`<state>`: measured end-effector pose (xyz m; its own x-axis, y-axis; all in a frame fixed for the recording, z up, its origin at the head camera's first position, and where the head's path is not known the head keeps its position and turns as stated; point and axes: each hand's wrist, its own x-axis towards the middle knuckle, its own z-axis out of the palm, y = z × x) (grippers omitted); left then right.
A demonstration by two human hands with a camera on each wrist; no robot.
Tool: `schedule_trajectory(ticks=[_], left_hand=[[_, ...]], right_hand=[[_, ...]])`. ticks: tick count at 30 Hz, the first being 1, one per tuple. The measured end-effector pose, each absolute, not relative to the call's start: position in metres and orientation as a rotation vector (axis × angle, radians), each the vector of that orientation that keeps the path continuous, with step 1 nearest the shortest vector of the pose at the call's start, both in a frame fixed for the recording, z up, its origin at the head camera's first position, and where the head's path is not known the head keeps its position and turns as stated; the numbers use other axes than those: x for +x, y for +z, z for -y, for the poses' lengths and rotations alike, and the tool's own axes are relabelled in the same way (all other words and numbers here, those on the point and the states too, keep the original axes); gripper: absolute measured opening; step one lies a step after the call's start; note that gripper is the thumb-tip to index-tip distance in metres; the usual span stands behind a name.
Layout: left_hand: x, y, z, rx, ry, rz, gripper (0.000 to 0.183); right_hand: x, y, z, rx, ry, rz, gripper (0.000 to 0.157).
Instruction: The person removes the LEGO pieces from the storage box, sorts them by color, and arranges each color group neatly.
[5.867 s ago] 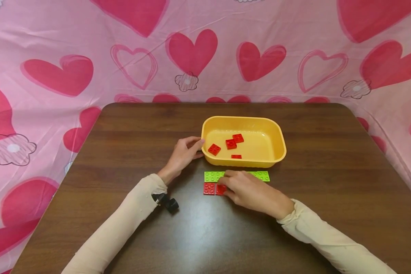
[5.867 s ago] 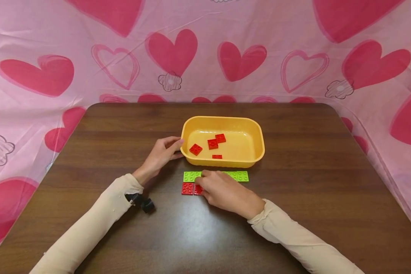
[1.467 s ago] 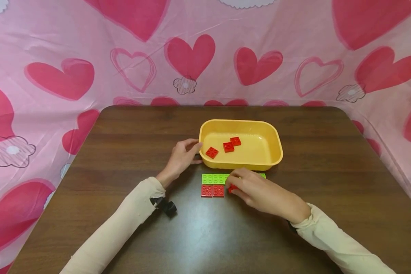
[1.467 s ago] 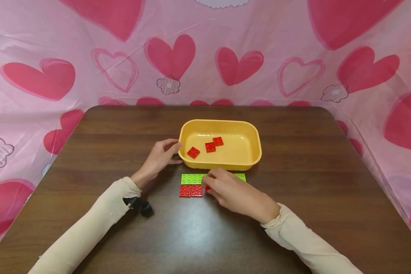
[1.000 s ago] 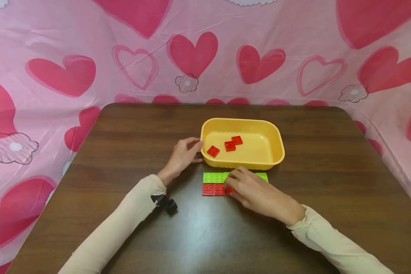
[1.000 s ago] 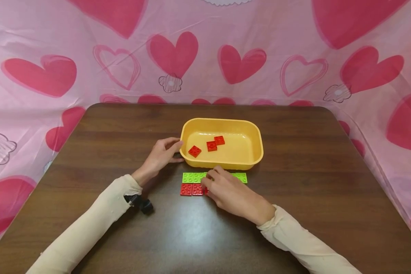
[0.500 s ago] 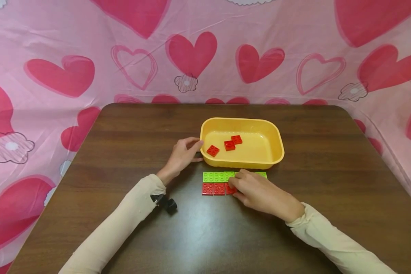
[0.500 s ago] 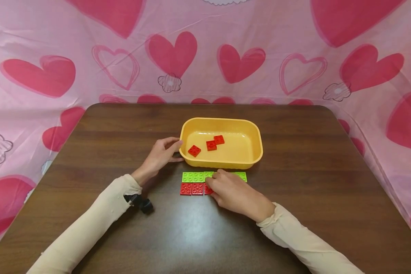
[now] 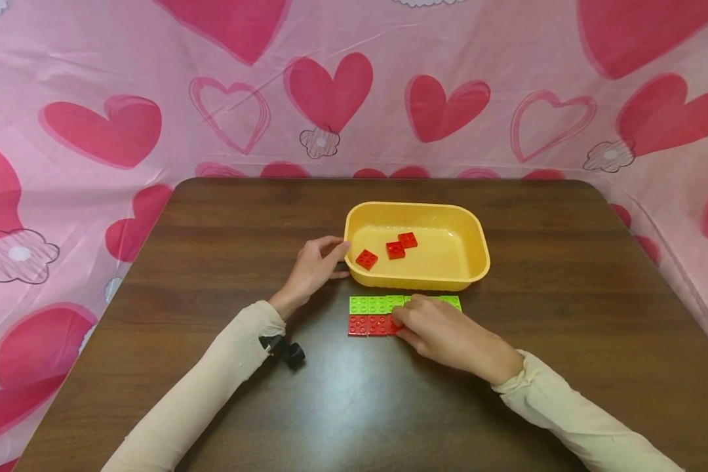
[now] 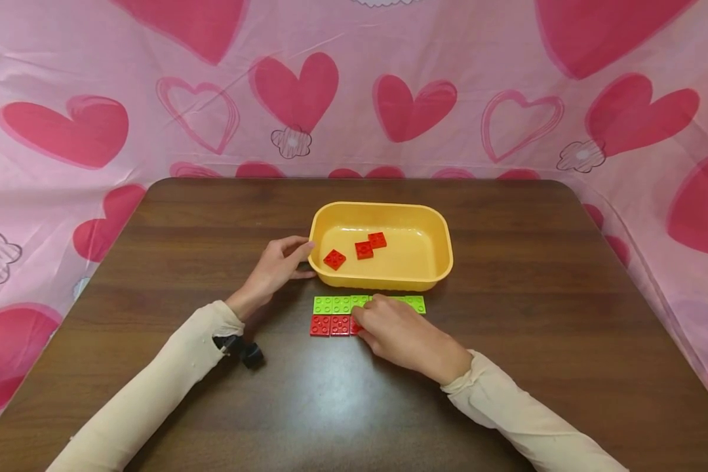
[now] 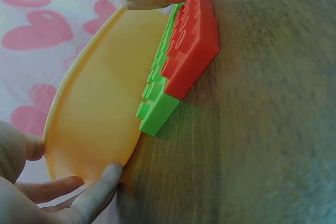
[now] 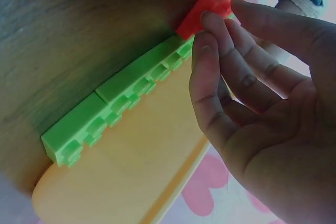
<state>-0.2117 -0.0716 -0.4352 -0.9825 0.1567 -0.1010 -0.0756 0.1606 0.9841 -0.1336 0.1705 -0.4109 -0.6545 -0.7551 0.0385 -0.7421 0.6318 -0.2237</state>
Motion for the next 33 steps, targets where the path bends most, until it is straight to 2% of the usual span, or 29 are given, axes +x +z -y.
schedule_trajectory(ticks=[8,14,25,30,33], left_hand=[[-0.213,-0.434,0.069,0.071,1.918,-2.274,0.042],[-0.213,-0.436,0.068,0.077,1.934,-2.251,0.042],[-0.211,-0.435,0.069,0.097,1.970,-2.195,0.043],[-0.209,-0.436,0.069,0.090,1.977,-2.183,0.041],[-0.209,-0.436,0.069,0.102,1.983,-2.184,0.041]], right_hand=[[-0.135,-0.398,-0.177,-1.309,-0.468,-2.842,0.014],[-0.142,-0.385,-0.186,-1.212,-0.573,-2.925,0.014],[-0.189,-0.400,-0.215,-0.994,-0.965,-3.001,0.012],[-0.210,-0.407,-0.221,-0.839,-1.030,-2.899,0.018],[-0.218,-0.405,-0.222,-0.785,-0.982,-2.842,0.033]])
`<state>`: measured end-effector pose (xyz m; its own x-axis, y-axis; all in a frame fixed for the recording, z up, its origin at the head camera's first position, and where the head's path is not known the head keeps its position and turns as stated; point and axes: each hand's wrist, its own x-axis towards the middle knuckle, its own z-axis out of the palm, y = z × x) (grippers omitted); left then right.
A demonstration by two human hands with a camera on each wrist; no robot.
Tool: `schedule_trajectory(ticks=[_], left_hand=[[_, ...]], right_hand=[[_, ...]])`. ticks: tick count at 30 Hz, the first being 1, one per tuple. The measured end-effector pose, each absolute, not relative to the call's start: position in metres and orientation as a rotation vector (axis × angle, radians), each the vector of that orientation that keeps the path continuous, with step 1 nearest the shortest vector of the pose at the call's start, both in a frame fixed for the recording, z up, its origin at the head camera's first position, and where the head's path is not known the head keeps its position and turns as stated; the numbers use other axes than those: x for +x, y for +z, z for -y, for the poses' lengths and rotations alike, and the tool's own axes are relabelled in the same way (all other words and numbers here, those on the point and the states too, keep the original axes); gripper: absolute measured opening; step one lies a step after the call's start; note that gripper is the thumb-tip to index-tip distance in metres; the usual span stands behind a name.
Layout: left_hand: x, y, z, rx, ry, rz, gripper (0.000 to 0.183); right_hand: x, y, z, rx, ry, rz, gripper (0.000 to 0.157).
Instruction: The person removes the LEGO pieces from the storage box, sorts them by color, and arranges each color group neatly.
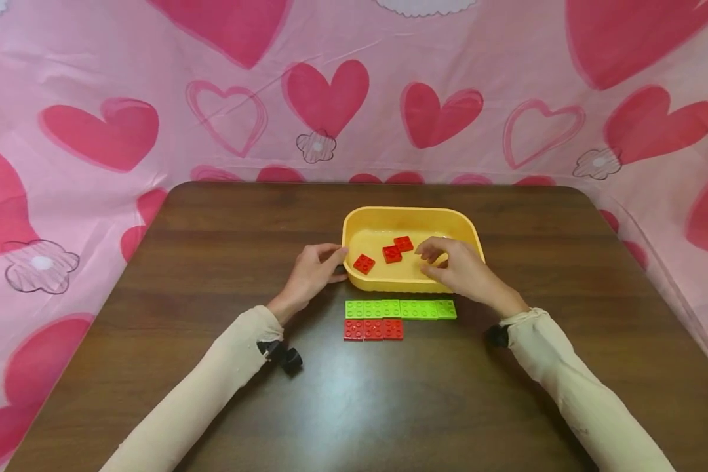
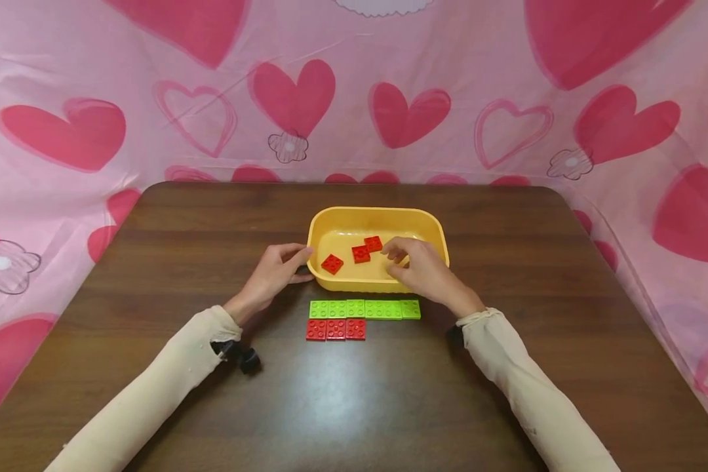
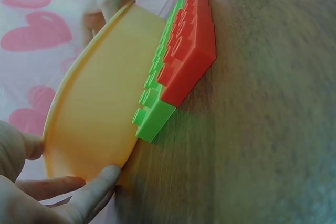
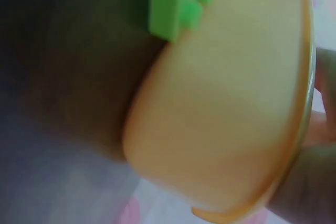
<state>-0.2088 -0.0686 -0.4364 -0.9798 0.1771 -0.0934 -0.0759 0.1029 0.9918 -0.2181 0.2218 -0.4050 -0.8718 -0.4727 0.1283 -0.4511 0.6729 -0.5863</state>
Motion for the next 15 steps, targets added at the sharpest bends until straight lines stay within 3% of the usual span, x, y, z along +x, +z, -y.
schedule_trajectory(ticks=[4,6,15], left_hand=[[-0.207,-0.439,0.067,0.110,1.962,-2.205,0.041],[-0.207,-0.440,0.066,0.115,1.954,-2.214,0.040],[-0.208,-0.441,0.066,0.134,1.972,-2.221,0.039]], right_hand=[[-0.226,-0.407,-0.220,-0.769,-0.780,-2.799,0.066],[-0.230,-0.411,-0.218,-0.792,-0.678,-2.828,0.073],[-0.238,-0.421,-0.208,-0.944,-0.529,-2.908,0.048]])
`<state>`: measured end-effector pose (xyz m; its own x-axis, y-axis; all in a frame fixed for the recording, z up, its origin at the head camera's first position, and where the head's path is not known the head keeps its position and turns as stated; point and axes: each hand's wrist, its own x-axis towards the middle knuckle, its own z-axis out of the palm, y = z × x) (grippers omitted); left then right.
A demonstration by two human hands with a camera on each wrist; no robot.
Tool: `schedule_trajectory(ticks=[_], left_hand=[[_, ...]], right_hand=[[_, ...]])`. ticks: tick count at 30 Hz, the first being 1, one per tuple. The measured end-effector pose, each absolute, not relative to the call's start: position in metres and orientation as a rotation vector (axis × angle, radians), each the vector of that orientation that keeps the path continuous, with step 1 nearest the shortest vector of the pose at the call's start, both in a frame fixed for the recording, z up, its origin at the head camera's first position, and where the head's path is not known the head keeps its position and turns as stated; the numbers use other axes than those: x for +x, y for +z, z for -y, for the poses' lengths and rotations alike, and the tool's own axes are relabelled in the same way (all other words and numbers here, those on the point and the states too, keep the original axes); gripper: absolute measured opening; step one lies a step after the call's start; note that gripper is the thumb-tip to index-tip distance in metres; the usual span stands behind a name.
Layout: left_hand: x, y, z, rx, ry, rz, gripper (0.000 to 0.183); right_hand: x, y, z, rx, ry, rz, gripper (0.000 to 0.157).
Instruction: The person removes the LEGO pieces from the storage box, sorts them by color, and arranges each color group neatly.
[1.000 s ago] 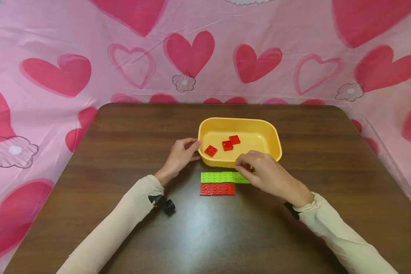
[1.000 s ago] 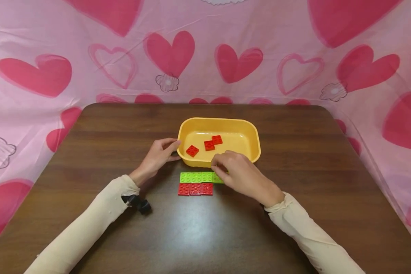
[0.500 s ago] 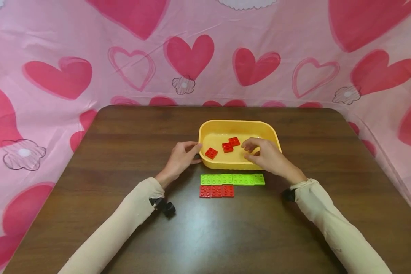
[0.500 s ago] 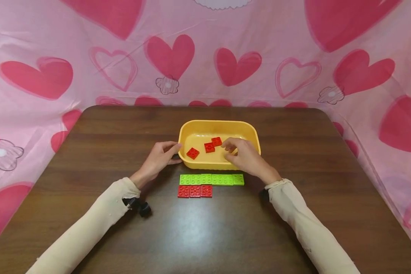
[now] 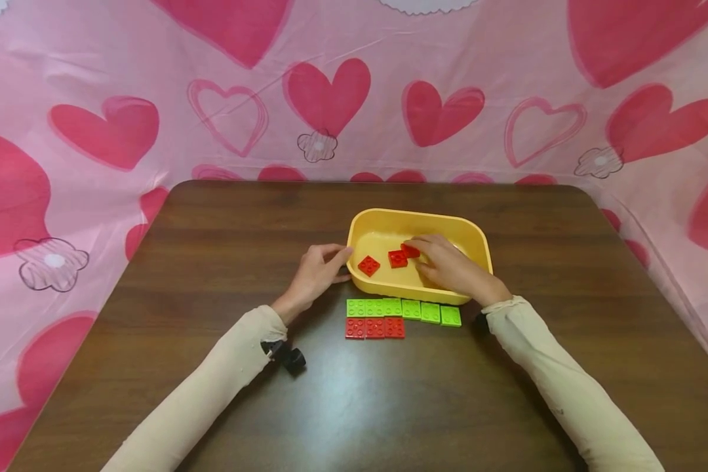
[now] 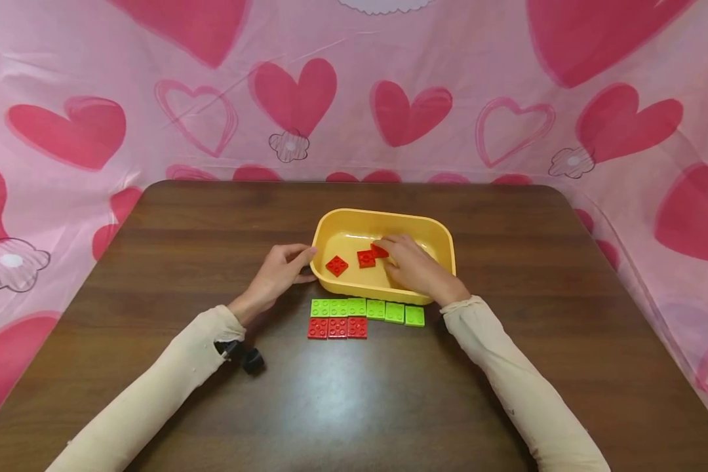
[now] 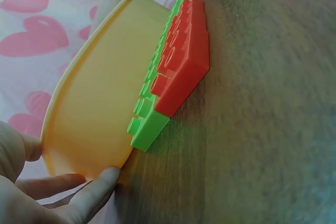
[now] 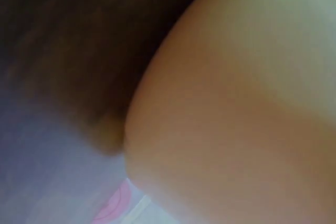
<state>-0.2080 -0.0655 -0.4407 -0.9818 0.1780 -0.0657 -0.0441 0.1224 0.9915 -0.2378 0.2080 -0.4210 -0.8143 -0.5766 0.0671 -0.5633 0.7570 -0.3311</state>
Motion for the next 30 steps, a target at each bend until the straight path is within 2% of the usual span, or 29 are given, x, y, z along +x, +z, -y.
schedule_trajectory(ticks=[11,22,30], left_hand=[[-0.209,-0.438,0.068,0.122,1.951,-2.227,0.041],[-0.205,-0.434,0.064,0.318,1.849,-2.462,0.047],[-0.204,-0.428,0.066,0.249,1.799,-2.571,0.042]], right_hand=[[-0.242,-0.419,-0.205,-0.916,-0.621,-2.958,0.031],[-0.241,-0.392,-0.224,-0.924,-0.804,-3.121,0.029],[-0.215,-0.369,-0.223,-0.954,-0.805,-3.108,0.034]])
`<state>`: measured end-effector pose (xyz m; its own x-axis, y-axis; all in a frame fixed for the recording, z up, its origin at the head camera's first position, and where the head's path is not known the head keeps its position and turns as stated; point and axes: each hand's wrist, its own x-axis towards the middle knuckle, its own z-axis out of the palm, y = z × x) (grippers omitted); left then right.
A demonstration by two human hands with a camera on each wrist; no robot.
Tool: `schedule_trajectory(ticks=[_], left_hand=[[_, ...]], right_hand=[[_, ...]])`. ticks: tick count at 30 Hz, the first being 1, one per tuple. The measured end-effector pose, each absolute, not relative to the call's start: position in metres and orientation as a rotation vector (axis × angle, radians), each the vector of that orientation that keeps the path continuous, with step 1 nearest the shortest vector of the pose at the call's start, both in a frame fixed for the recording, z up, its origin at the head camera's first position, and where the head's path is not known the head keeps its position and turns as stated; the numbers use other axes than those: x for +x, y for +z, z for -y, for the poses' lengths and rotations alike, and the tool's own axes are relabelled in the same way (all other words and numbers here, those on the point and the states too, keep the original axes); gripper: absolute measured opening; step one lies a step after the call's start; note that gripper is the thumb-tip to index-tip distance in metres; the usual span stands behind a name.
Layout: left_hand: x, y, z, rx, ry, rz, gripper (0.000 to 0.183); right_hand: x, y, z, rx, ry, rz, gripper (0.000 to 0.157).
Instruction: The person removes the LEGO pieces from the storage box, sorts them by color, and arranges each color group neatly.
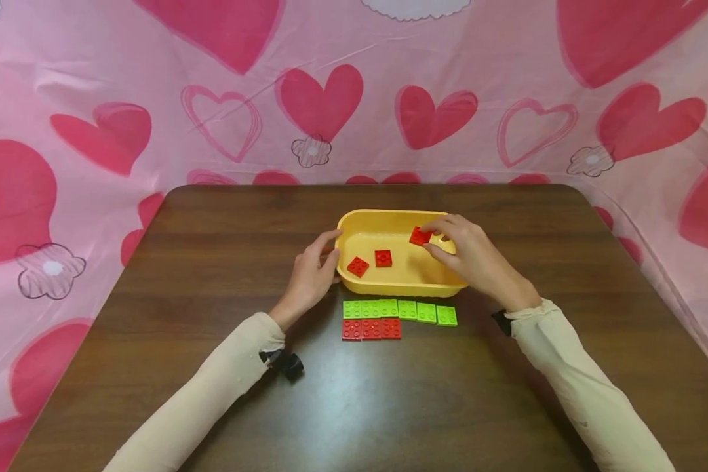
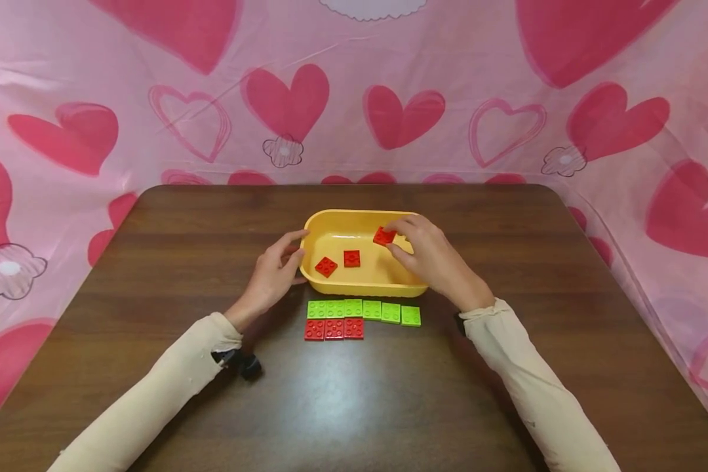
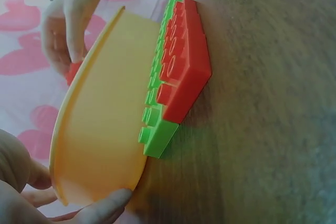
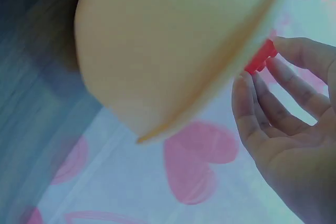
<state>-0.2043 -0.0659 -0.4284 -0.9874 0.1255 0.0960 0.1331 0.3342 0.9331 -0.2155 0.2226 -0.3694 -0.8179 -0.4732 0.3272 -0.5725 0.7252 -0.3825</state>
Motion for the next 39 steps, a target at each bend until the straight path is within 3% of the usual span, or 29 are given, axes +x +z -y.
schedule_trajectory(ticks=[12,19,29,39], left_hand=[[-0.206,-0.430,0.066,-0.181,-1.859,2.534,0.049],[-0.208,-0.427,0.068,-0.018,-2.034,2.493,0.037],[-0.211,-0.429,0.072,-0.016,-2.031,2.517,0.037],[-0.212,-0.429,0.074,-0.039,-2.050,2.550,0.038]], right_hand=[[-0.156,-0.372,-0.200,1.151,0.553,2.717,0.039],[-0.135,-0.385,-0.205,1.304,0.494,2.845,0.031],[-0.132,-0.406,-0.206,1.406,0.300,2.722,0.022],[-0.132,-0.413,-0.206,1.366,0.290,2.683,0.025]])
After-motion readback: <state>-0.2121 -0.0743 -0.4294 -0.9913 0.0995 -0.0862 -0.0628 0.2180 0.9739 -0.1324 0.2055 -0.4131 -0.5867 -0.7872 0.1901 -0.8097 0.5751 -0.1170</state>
